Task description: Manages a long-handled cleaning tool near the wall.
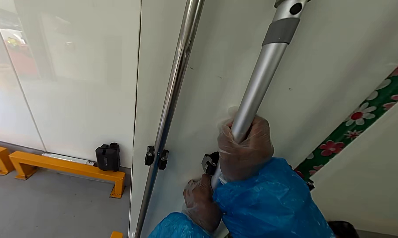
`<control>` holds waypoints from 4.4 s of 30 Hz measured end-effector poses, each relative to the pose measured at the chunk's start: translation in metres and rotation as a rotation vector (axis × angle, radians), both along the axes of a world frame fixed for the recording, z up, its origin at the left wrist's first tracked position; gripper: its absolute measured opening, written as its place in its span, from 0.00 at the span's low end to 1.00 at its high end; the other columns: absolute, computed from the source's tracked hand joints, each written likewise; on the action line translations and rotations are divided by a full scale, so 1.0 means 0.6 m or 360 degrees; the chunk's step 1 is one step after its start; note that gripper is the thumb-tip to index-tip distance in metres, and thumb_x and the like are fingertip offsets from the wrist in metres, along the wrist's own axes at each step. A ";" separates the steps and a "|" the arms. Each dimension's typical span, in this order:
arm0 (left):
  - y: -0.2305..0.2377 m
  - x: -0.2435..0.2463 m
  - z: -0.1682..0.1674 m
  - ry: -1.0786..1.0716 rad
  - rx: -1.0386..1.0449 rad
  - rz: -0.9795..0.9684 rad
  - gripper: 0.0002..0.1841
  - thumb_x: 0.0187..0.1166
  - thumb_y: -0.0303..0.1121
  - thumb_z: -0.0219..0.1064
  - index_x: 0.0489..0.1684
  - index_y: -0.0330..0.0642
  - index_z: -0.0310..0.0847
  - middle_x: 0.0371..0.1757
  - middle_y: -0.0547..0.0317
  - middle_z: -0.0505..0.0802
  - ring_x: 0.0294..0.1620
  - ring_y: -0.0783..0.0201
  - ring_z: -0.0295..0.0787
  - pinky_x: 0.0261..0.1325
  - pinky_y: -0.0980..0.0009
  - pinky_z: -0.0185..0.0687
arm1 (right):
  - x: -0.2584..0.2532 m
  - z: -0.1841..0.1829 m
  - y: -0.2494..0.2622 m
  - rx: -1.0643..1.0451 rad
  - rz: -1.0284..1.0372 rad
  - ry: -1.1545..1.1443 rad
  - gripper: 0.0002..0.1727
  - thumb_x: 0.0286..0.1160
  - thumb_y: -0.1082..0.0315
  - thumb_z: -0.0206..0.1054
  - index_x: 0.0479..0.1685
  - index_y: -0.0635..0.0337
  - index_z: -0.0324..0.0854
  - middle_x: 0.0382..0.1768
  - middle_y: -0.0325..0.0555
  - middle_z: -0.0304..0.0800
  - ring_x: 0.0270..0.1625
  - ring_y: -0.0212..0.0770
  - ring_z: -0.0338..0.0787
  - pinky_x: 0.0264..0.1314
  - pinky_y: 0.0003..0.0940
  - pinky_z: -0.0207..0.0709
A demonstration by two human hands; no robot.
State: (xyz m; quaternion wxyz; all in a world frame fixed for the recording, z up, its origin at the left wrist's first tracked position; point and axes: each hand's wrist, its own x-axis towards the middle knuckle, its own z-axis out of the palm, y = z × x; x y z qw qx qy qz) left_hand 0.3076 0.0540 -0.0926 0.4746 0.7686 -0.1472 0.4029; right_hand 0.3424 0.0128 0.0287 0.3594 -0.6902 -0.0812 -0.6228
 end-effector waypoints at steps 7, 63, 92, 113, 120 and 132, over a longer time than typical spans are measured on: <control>0.025 -0.033 0.040 0.0839 0.0170 -0.0318 0.19 0.74 0.28 0.67 0.63 0.30 0.85 0.54 0.35 0.93 0.62 0.42 0.88 0.68 0.46 0.76 | -0.014 0.007 -0.002 -0.0173 -0.0256 0.0041 0.25 0.71 0.56 0.70 0.55 0.72 0.85 0.46 0.66 0.88 0.51 0.60 0.86 0.54 0.55 0.76; 0.049 -0.050 0.083 0.1196 0.0666 -0.0215 0.21 0.91 0.33 0.55 0.77 0.33 0.72 0.62 0.34 0.90 0.66 0.38 0.86 0.68 0.41 0.77 | -0.020 -0.050 -0.015 -0.0406 -0.0174 0.0075 0.40 0.76 0.47 0.62 0.78 0.75 0.71 0.77 0.70 0.78 0.78 0.69 0.79 0.74 0.60 0.71; 0.043 -0.036 0.109 0.1262 0.0615 -0.0206 0.29 0.73 0.63 0.71 0.36 0.39 0.86 0.30 0.52 0.88 0.38 0.53 0.84 0.44 0.47 0.75 | -0.156 -0.283 -0.091 -0.0111 0.0666 0.1633 0.33 0.75 0.56 0.76 0.75 0.69 0.76 0.71 0.66 0.82 0.77 0.64 0.78 0.82 0.61 0.66; 0.103 -0.085 0.186 0.0969 0.0742 0.0077 0.31 0.85 0.63 0.56 0.56 0.41 0.87 0.44 0.47 0.95 0.50 0.48 0.93 0.59 0.43 0.83 | -0.135 -0.293 -0.059 -0.0032 0.0653 0.2152 0.29 0.88 0.49 0.60 0.71 0.69 0.75 0.59 0.60 0.89 0.65 0.54 0.89 0.72 0.50 0.78; 0.063 -0.043 0.312 0.0251 0.0222 -0.0021 0.35 0.83 0.60 0.61 0.79 0.41 0.67 0.61 0.47 0.88 0.57 0.53 0.88 0.59 0.48 0.83 | -0.143 -0.300 -0.041 -0.0018 0.0579 0.2087 0.28 0.87 0.49 0.61 0.68 0.68 0.78 0.56 0.59 0.91 0.61 0.54 0.91 0.68 0.50 0.80; -0.008 0.033 0.315 -0.0180 -0.0015 0.0325 0.23 0.85 0.46 0.66 0.69 0.41 0.73 0.42 0.53 0.89 0.38 0.60 0.86 0.42 0.59 0.82 | -0.129 -0.337 -0.041 -0.0082 0.0541 0.1725 0.27 0.81 0.52 0.63 0.53 0.76 0.84 0.43 0.65 0.94 0.48 0.62 0.95 0.56 0.56 0.85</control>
